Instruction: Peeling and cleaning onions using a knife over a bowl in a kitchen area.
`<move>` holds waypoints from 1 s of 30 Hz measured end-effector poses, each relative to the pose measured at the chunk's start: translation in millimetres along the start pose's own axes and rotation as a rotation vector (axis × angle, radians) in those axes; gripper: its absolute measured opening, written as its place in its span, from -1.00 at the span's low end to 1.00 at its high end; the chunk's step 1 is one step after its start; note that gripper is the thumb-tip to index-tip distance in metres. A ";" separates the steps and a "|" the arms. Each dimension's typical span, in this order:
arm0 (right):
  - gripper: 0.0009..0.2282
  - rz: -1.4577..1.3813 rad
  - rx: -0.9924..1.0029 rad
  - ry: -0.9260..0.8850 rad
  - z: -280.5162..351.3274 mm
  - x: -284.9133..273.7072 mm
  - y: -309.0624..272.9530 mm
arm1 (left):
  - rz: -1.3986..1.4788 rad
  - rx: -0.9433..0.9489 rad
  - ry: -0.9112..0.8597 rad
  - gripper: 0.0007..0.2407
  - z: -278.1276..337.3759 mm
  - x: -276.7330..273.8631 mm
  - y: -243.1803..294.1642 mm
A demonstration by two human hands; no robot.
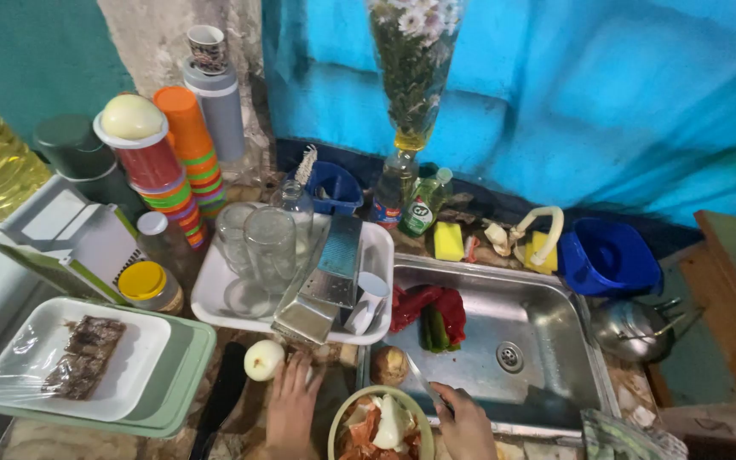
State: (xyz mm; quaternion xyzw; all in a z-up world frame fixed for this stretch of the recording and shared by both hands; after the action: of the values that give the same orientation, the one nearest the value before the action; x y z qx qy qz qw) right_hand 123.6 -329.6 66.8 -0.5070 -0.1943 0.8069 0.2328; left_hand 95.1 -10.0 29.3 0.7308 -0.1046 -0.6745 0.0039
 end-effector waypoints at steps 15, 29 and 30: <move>-0.62 -0.274 -0.089 -0.034 2.1 -19.1 -40.5 | 0.359 -0.242 -0.307 -0.36 -15.8 -78.0 -20.3; -0.80 -0.264 -0.695 0.171 99.7 -82.7 -248.0 | 1.282 0.018 -0.332 -0.58 -21.8 -31.4 124.9; -0.79 -0.256 -0.711 0.135 102.2 -86.3 -251.7 | 1.503 0.003 -0.351 -0.62 -23.2 -39.3 132.1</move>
State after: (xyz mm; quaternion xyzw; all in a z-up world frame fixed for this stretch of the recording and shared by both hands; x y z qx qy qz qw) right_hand 108.4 -181.6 309.9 -0.5797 -0.5082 0.6182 0.1535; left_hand 95.8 -136.1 89.5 0.3457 -0.5728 -0.5966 0.4432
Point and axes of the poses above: each hand's wrist, its own z-axis away from the middle knuckle, its own x-axis out of the palm, y = z × x, the point moved 10 cm from there along -z, towards the middle knuckle, and after that the axes turned 12 degrees about -y, right-handed, at the moved point
